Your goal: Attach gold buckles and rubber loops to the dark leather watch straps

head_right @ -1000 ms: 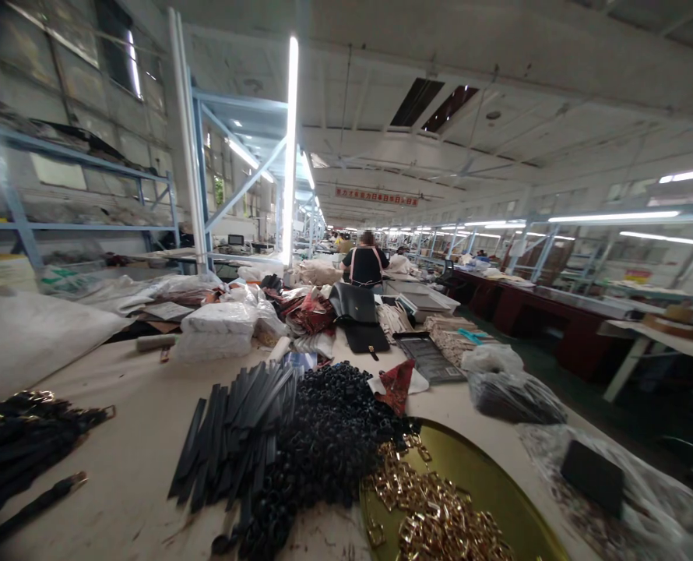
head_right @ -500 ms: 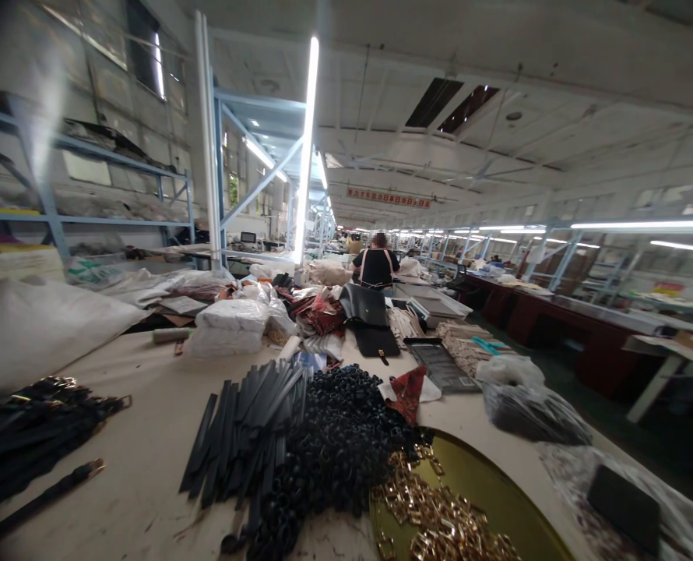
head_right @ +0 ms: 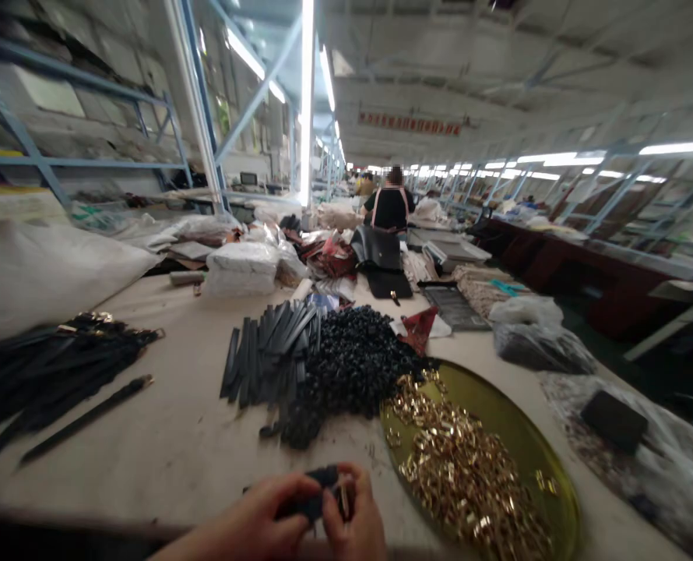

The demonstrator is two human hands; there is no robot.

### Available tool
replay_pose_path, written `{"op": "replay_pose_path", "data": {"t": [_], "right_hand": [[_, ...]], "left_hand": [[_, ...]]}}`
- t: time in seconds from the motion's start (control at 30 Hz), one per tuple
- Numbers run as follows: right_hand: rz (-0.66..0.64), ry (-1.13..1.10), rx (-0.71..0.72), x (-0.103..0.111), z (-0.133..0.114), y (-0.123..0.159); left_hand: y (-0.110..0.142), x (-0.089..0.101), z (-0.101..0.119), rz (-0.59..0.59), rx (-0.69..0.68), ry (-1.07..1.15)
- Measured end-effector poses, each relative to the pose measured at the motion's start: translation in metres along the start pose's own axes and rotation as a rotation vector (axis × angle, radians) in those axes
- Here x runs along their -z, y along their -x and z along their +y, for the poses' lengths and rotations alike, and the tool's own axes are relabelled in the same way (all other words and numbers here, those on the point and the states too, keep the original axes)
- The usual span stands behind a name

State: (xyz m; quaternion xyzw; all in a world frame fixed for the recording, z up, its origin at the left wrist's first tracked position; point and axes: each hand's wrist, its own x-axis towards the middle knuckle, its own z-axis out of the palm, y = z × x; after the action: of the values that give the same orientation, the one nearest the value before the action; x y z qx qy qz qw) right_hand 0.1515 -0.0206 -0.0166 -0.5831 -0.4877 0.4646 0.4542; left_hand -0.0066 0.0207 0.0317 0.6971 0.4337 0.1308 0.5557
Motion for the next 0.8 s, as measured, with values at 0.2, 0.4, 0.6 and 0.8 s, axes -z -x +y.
{"op": "replay_pose_path", "data": {"t": [0.2,0.4,0.6,0.8], "right_hand": [[-0.087,-0.073,-0.169,0.0,0.017,0.015],[-0.006,0.044,-0.12,-0.009,0.023,0.021],[-0.163,0.239,-0.002,-0.002,0.021,0.026],[-0.261,0.253,0.008,0.005,0.014,0.035]], "left_hand": [[-0.001,0.003,-0.016,-0.229,0.014,0.307],[-0.005,0.003,-0.029,-0.351,0.228,0.501],[-0.003,-0.01,-0.034,-0.306,0.219,0.455],[-0.003,-0.007,-0.026,-0.259,0.166,0.219]]}}
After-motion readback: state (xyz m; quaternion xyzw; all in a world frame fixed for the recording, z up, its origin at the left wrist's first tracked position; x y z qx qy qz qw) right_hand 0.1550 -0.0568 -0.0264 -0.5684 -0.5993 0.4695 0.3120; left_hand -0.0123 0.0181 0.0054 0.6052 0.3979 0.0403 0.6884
